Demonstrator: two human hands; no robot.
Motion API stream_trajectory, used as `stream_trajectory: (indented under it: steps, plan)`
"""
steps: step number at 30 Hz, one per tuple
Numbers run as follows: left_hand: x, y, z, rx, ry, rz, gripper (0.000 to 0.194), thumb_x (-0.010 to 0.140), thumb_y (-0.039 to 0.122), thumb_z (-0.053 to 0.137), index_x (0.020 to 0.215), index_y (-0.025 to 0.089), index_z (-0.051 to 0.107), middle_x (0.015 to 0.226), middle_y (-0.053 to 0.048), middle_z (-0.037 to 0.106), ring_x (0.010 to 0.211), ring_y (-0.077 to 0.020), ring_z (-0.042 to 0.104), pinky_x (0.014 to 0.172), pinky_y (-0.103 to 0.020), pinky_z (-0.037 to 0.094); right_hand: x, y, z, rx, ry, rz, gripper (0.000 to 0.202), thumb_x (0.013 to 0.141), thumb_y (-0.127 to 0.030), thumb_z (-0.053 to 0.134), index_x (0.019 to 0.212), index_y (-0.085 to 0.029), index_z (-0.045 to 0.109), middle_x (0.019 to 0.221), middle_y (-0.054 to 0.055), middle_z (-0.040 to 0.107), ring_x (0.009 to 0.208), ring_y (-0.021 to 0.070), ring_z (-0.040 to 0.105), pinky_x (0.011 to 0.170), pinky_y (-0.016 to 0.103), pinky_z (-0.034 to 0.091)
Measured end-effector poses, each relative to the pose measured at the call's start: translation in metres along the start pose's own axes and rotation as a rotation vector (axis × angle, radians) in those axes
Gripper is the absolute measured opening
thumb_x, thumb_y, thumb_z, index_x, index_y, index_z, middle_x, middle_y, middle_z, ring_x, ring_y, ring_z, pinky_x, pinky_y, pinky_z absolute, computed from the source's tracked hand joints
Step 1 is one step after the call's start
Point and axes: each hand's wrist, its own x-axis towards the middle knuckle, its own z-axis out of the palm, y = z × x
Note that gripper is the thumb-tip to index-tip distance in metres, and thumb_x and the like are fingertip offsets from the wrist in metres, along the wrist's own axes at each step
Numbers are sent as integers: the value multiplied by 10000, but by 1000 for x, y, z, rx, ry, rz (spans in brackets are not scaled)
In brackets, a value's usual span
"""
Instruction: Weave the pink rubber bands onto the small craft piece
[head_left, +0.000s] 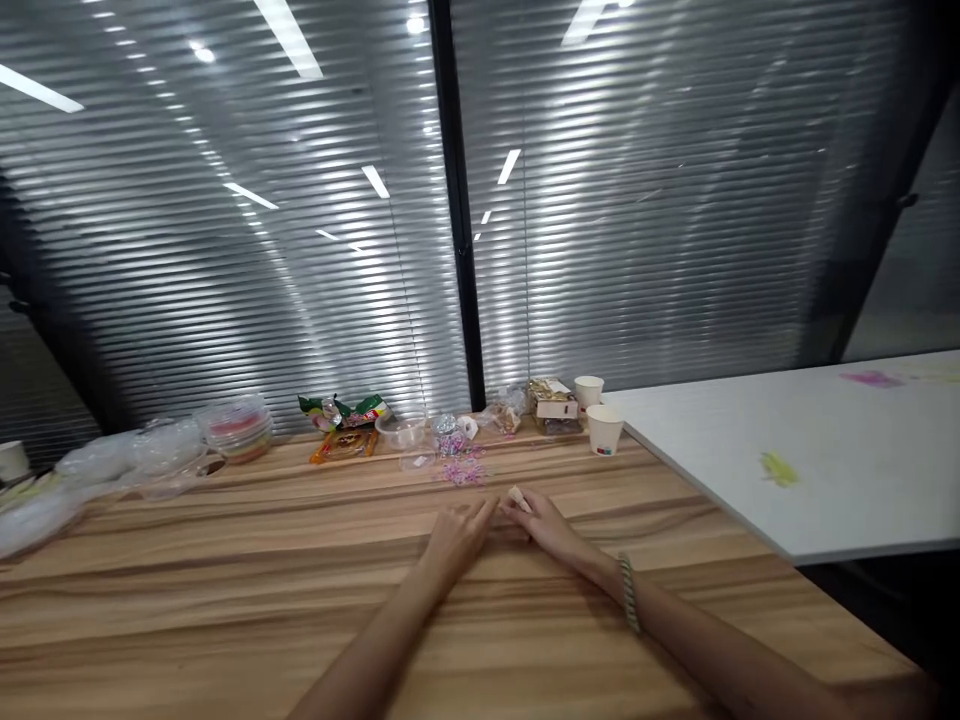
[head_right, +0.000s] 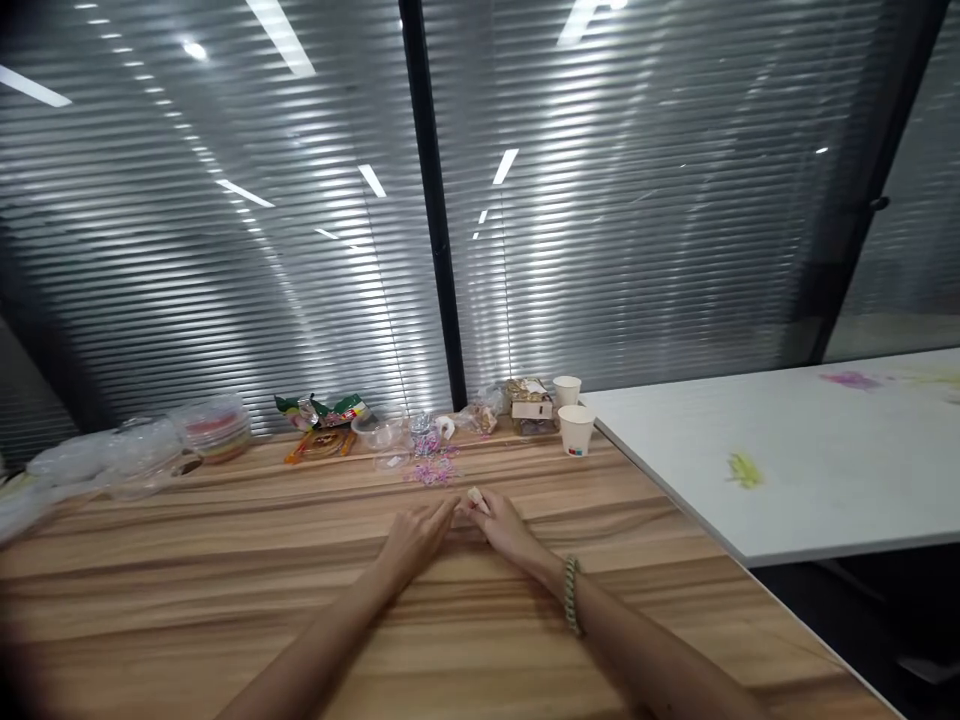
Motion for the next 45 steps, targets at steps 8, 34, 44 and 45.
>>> stream_trajectory:
  steps: [8, 34, 44, 45]
  plan:
    - [3, -3, 2, -20, 48, 64, 207, 879, 263, 392, 837, 210, 588, 728, -22, 649, 649, -145, 599, 521, -215, 325, 2, -3, -1, 151, -58, 75, 261, 710, -415, 551, 659, -171, 473, 611, -25, 475, 548, 103, 421, 485, 209, 334]
    - [9, -1, -5, -1236, -45, -470, 480, 724, 386, 580, 1134, 136, 570, 752, -37, 687, 612, -157, 558, 571, -241, 436, 10, -12, 9, 337, 34, 175, 450, 682, -608, 527, 659, -160, 550, 525, -17, 520, 460, 92, 446, 427, 205, 301]
    - [11, 2, -10, -1314, 37, -451, 313, 656, 272, 667, 948, 162, 681, 828, -48, 695, 756, -201, 606, 728, -293, 471, 11, -22, 5, 459, -105, 130, 396, 642, -528, 625, 680, -140, 554, 564, -3, 571, 491, 94, 482, 458, 211, 335]
    - [11, 2, -10, -1306, 48, -473, 318, 655, 273, 668, 952, 163, 679, 850, -50, 693, 759, -200, 605, 729, -291, 470, 10, -23, 3, 457, -99, 152, 401, 646, -534, 617, 685, -138, 562, 563, -3, 569, 487, 91, 481, 452, 208, 330]
